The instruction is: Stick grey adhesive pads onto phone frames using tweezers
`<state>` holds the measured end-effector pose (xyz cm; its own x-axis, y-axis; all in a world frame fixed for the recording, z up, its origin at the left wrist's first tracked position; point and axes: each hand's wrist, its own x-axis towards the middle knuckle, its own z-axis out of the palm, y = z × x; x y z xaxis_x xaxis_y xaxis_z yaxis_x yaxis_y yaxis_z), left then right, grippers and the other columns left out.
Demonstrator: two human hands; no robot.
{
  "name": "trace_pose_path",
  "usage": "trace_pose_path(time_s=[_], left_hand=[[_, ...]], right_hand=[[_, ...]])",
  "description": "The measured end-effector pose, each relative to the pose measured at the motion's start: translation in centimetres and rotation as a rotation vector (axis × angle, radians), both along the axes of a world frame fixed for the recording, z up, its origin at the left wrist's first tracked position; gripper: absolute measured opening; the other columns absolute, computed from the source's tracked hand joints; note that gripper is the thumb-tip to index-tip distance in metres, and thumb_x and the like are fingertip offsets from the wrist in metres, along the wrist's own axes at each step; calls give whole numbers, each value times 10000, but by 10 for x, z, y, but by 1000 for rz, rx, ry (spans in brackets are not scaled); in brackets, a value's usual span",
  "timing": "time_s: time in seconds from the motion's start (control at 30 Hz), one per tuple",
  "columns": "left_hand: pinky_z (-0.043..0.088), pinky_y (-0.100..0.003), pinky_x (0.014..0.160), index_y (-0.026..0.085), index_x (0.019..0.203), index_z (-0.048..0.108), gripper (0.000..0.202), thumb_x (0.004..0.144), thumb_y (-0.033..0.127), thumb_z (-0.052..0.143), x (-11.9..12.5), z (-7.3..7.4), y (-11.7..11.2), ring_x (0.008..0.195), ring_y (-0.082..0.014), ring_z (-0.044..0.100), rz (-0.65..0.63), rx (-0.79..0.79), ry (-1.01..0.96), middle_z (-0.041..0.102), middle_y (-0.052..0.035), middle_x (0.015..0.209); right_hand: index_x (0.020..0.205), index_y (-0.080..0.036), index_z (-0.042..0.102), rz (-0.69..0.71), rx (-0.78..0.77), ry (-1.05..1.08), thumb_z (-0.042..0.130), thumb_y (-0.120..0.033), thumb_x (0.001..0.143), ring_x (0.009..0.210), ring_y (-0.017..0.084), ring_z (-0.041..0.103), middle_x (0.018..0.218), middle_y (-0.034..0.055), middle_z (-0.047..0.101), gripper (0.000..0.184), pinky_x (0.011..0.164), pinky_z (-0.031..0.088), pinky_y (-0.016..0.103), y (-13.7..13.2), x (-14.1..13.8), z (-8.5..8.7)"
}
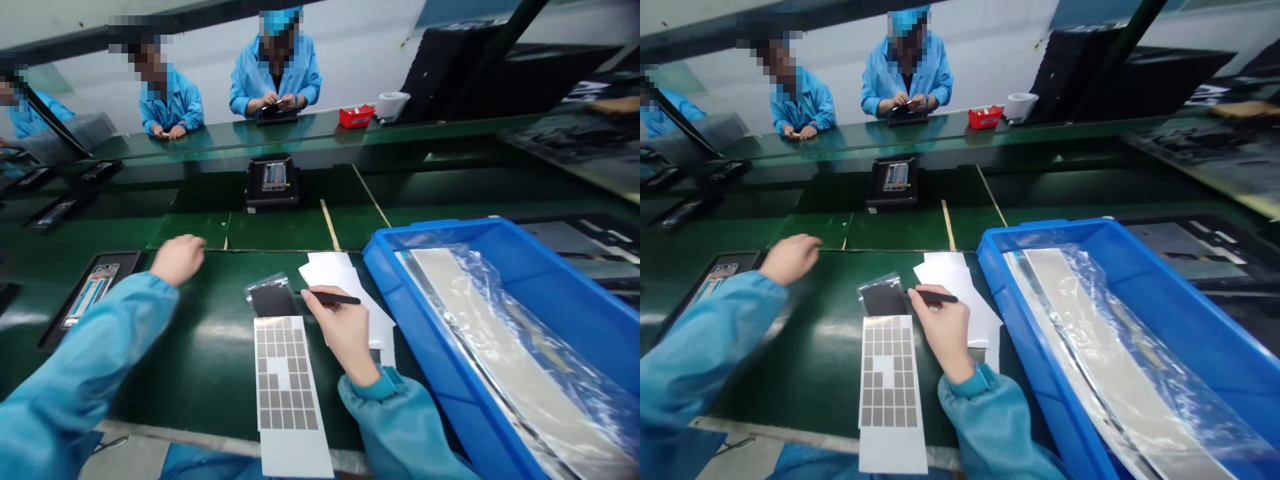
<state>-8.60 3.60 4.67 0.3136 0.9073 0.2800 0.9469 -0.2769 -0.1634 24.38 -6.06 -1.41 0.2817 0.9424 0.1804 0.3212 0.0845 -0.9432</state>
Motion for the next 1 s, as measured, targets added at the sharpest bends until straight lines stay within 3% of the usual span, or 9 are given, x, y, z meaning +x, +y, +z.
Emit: trace_pose_path(time_s=[0.07,0.1,0.17,0.23,0.33,0.5,0.67,0.8,1.0], left_hand=[[541,-322,853,163,1121,664,313,1013,375,460,58,-18,41,958,-160,652,-94,-94,-11,675,-43,1052],[560,-385,865,154,1170,628,312,974,387,564,82,-26,60,988,-184,649,-113,-123,-16,662,-75,1128],[564,-431,889,157,1234,595,363,951,384,608,120,-38,91,1041,-212,641,-81,-148,-27,632,-96,1211],[560,-448,904,162,1269,577,388,950,379,609,142,-45,114,1074,-227,632,-21,-152,-43,612,-103,1253],[554,-456,918,164,1280,572,395,950,379,608,157,-52,133,1094,-233,624,61,-160,-75,603,-106,1272],[561,-445,902,163,1276,573,393,951,380,607,164,-58,150,1074,-227,630,165,-234,-176,608,-105,1259],[558,-448,907,163,1270,577,389,950,381,608,158,-52,156,1078,-227,629,208,-279,-354,608,-104,1260],[558,-447,908,165,1271,577,389,950,381,609,131,-46,142,1080,-228,629,244,-277,-566,608,-103,1261],[564,-422,887,172,1269,571,375,946,358,615,67,-48,97,1049,-218,642,339,-246,-1014,618,-98,1241]], right_hand=[[855,-164,749,0,38,-1,745,-382,808,729,232,737,820,87,781,222,717,599,374,-1,1,-5],[849,-168,747,-3,61,-5,741,-365,811,714,227,737,805,80,781,200,706,601,365,-1,1,-7],[836,-177,746,-3,104,-15,734,-327,815,660,210,730,759,61,776,152,673,603,343,-1,0,-11],[834,-183,746,5,139,-22,730,-298,818,621,191,720,731,44,770,118,653,606,320,0,-2,-15],[840,-185,747,-3,176,-23,732,-281,822,606,173,713,739,35,769,99,651,611,299,0,-5,-17],[842,-192,745,-13,217,-39,729,-286,832,620,171,725,756,26,772,97,656,617,288,0,-4,-17],[838,-193,751,-3,234,-96,725,-305,840,631,178,735,758,24,776,114,655,613,283,1,0,-16],[837,-189,754,-9,237,-138,728,-344,838,649,194,737,770,37,779,157,646,604,292,2,1,-17],[829,-189,754,6,181,-115,722,-398,833,629,201,723,755,45,771,211,647,596,317,2,1,-19]])
